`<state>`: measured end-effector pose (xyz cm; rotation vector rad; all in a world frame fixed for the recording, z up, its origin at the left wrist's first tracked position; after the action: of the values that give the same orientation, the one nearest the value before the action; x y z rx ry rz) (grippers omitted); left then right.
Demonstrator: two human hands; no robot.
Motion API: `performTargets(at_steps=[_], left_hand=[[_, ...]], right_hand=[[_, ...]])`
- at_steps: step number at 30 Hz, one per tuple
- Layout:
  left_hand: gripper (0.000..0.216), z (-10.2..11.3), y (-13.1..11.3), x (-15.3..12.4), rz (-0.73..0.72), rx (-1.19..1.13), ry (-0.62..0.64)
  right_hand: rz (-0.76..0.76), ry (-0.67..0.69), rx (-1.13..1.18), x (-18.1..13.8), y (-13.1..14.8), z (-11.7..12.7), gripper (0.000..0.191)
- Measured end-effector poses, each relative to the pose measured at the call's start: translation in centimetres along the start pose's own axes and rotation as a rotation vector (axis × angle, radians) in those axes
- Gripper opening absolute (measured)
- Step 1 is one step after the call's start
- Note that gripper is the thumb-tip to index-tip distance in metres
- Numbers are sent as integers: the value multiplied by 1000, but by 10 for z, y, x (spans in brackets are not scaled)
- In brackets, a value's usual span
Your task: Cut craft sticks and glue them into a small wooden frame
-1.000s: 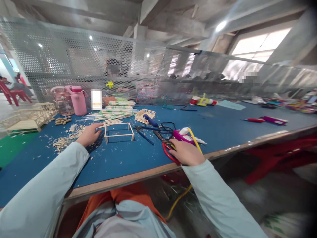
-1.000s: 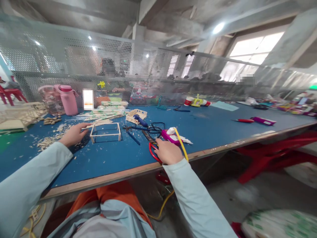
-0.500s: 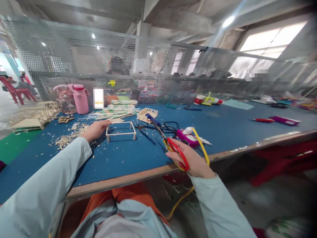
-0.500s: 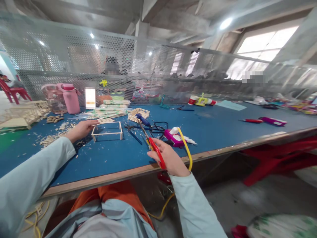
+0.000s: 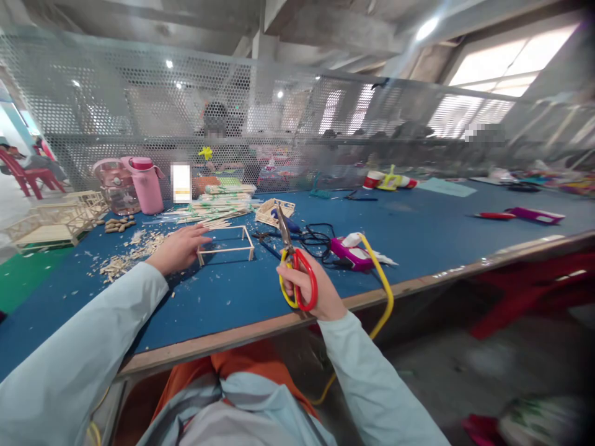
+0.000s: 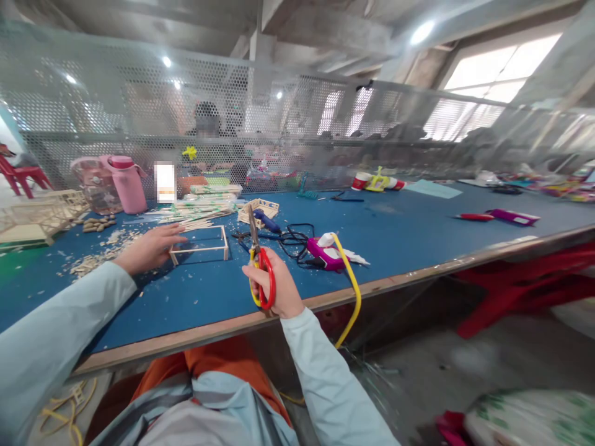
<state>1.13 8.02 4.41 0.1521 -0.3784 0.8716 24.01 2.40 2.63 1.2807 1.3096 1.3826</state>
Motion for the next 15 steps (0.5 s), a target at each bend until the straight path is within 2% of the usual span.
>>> performTargets(at_steps=[4, 8, 10, 12, 13, 15], left_hand=[[35, 1, -12, -11, 3, -22, 120], [21, 8, -8, -13, 109, -119, 75], [24, 17, -1, -12, 251, -261, -34], [29, 27, 8, -16, 461, -508, -231], [32, 32, 11, -21, 561, -676, -367], [34, 35, 4, -25, 601, -1090, -582]], right_hand=[[18, 2, 68, 0, 1, -6, 23], [42, 23, 149, 1, 2, -13, 31], [75, 43, 194, 1, 3, -19, 41], [128, 82, 224, 2, 5, -28, 45], [155, 107, 227, 1, 7, -35, 43], [191, 158, 205, -1, 10, -49, 35]])
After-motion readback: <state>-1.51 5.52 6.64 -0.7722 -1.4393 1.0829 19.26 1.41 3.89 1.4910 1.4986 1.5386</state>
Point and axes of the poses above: each hand's wrist, its own x-axis towards the middle knuckle, its own z-axis out of the back of the hand, y = z × x, the point moved 8 cm from there along x, towards the middle knuckle
